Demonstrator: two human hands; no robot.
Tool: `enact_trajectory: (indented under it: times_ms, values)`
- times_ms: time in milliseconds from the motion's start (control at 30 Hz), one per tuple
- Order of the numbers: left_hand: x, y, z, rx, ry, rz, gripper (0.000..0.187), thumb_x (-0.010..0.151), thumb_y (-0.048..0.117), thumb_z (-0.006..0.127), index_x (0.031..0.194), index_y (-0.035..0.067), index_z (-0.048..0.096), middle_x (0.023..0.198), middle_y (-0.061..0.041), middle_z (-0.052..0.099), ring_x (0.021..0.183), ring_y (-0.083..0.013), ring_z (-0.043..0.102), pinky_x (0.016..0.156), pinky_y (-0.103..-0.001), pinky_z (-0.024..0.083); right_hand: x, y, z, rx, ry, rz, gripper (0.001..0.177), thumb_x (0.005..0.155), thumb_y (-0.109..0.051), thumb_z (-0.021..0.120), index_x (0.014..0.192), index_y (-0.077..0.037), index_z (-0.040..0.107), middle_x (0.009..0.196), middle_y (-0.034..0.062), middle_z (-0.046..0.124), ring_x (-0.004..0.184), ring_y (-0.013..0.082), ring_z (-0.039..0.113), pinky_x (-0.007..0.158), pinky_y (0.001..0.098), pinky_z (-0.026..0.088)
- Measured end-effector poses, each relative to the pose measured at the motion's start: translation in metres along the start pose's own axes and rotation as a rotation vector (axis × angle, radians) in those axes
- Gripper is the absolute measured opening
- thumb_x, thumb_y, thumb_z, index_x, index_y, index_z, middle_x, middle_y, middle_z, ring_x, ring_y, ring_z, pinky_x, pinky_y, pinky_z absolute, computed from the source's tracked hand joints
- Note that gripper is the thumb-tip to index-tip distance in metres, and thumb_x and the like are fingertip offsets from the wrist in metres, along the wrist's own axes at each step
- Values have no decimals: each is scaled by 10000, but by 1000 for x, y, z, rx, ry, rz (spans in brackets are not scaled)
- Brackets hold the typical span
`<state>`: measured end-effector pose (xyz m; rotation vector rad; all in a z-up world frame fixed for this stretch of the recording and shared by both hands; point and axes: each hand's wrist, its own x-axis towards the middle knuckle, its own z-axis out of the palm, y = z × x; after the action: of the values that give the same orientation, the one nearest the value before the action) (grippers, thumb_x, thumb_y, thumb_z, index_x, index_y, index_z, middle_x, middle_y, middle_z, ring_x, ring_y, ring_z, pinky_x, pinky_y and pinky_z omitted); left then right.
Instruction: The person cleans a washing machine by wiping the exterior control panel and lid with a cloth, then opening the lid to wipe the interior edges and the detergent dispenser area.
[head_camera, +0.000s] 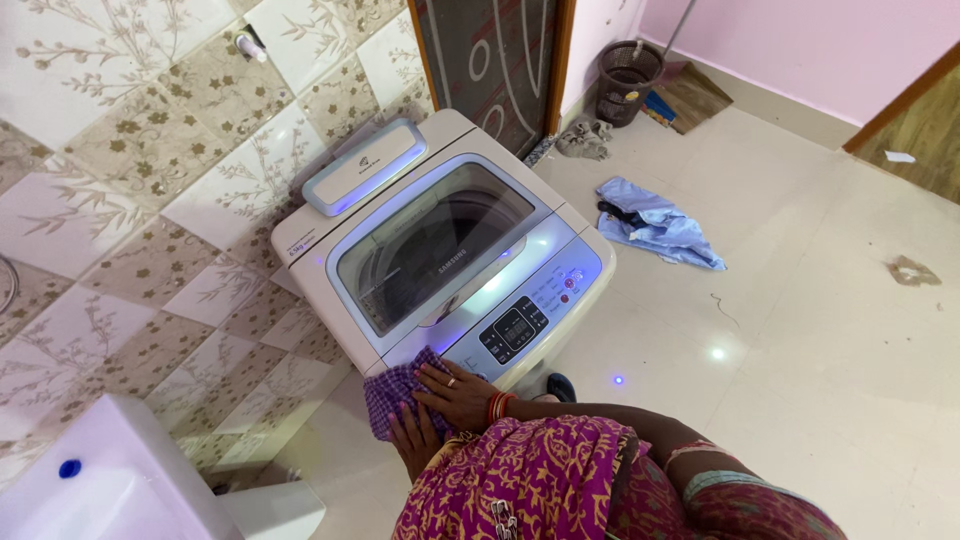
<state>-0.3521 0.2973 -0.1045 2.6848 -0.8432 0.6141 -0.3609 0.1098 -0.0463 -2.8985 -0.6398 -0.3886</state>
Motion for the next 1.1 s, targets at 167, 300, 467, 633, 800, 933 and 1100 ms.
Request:
enact_trajectory:
  times_ms: [167,300,467,633,800,933,1100]
  values:
    - [20,-5,2,20,-118,54,812,943,545,465,1581,81,273,1663,-189,197,1537,-438,158,1219,-620,151,8,14,-17,99,-38,68,596,1041,-366,443,1562,-87,368,1655,219,292,1572,345,209,1282,538,70]
    - [59,-4,7,-21,-109,137,835,941,531,489,1583,58,244,1668,-222,158,1541,-451,114,1214,-623,95,21,40,-28,77,-96,99,650,995,-367,486,1559,-79,342,1676,197,251,1577,330,161,1270,538,31]
    - [115,22,3,-74,-182,26,881,912,503,525,1583,15,229,1648,-271,144,1517,-484,93,1193,-623,73,37,87,-38,-55,-19,73,689,937,-319,536,1572,-127,350,1689,175,262,1576,312,163,1241,542,24]
    - [185,51,7,-100,-244,-51,856,844,436,636,1535,20,348,1546,-231,344,1471,-461,249,1194,-611,115,45,149,-46,85,-200,232,506,1019,-309,510,1487,-124,459,1406,183,540,1317,358,475,1165,605,203]
    - [251,112,19,-111,-503,-8,604,899,459,669,1344,73,533,1343,-151,530,1271,-342,473,1122,-539,306,10,243,-37,79,-53,252,314,1020,-337,539,1287,-173,564,1217,107,604,1241,309,535,1106,566,293]
    - [272,179,39,-64,-479,50,659,898,442,677,1403,60,497,1359,-150,535,1303,-339,467,1156,-559,280,-34,296,-55,83,-100,328,390,1012,-294,529,1383,-178,534,1263,81,577,1224,270,516,1075,606,263]
    - [272,192,50,-121,-412,47,817,863,410,697,1523,53,373,1518,-168,442,1424,-371,358,1170,-615,205,-47,294,-58,60,14,323,483,974,-284,537,1445,-181,500,1392,75,539,1371,245,435,1162,594,184]
